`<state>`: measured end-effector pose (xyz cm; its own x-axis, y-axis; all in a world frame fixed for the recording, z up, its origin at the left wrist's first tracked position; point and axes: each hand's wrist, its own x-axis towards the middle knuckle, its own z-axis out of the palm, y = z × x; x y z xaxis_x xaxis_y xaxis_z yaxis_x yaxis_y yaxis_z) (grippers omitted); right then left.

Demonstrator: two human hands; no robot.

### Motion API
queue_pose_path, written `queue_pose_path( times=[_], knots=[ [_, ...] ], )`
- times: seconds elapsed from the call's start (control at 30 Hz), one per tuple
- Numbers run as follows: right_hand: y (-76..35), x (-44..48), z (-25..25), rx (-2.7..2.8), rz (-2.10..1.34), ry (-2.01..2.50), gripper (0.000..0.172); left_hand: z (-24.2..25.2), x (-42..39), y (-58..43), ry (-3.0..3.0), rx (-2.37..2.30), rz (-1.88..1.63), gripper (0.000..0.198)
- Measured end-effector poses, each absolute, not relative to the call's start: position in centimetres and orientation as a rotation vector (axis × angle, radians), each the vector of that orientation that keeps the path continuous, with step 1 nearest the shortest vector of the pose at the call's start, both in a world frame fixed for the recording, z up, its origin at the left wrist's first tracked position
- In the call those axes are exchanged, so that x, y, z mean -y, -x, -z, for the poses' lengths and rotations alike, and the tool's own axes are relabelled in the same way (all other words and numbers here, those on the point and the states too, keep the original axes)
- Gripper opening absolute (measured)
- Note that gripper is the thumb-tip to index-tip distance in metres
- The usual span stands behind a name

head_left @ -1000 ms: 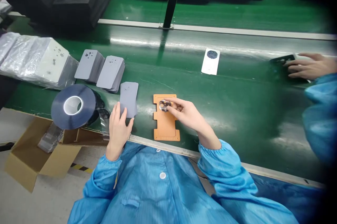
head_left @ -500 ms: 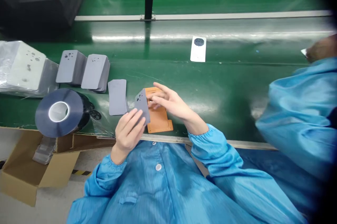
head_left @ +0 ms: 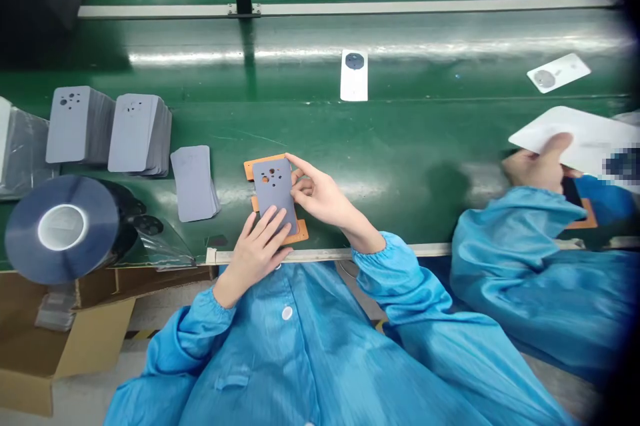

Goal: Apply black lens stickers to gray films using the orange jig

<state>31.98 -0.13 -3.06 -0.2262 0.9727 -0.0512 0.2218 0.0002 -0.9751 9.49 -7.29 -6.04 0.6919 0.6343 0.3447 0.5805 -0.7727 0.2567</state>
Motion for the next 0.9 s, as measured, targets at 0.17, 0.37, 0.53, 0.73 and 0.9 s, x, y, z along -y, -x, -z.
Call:
queue_pose_path(
  times=[0.17, 0.37, 0.53, 0.73, 0.9],
  knots=[
    [-32.2, -0.1, 3.4, 1.752, -1.132, 1.296, 0.073, 6.3, 7.9, -10.0, -2.747, -1.055, -0.561, 0.045],
    [-31.8, -0.2, 3.6, 1.964, -0.813, 1.52, 0.072, 6.3, 7.8, -10.0, -2.708, -1.048, -0.559, 0.045],
    [-30.0, 0.7, 3.2, 2.143, -0.546, 1.539, 0.057, 6.3, 7.7, -10.0, -2.68, -1.03, -0.614, 0.043],
    [-27.2, 1.2, 3.1, 2.496, -0.525, 1.531, 0.079, 6.4, 7.3, -10.0, -2.592, -1.043, -0.636, 0.023],
    [-27.4, 0.4, 3.2, 2.451, -0.444, 1.61, 0.08, 7.0, 7.7, -10.7, -2.592, -1.049, -0.683, 0.031]
  ],
)
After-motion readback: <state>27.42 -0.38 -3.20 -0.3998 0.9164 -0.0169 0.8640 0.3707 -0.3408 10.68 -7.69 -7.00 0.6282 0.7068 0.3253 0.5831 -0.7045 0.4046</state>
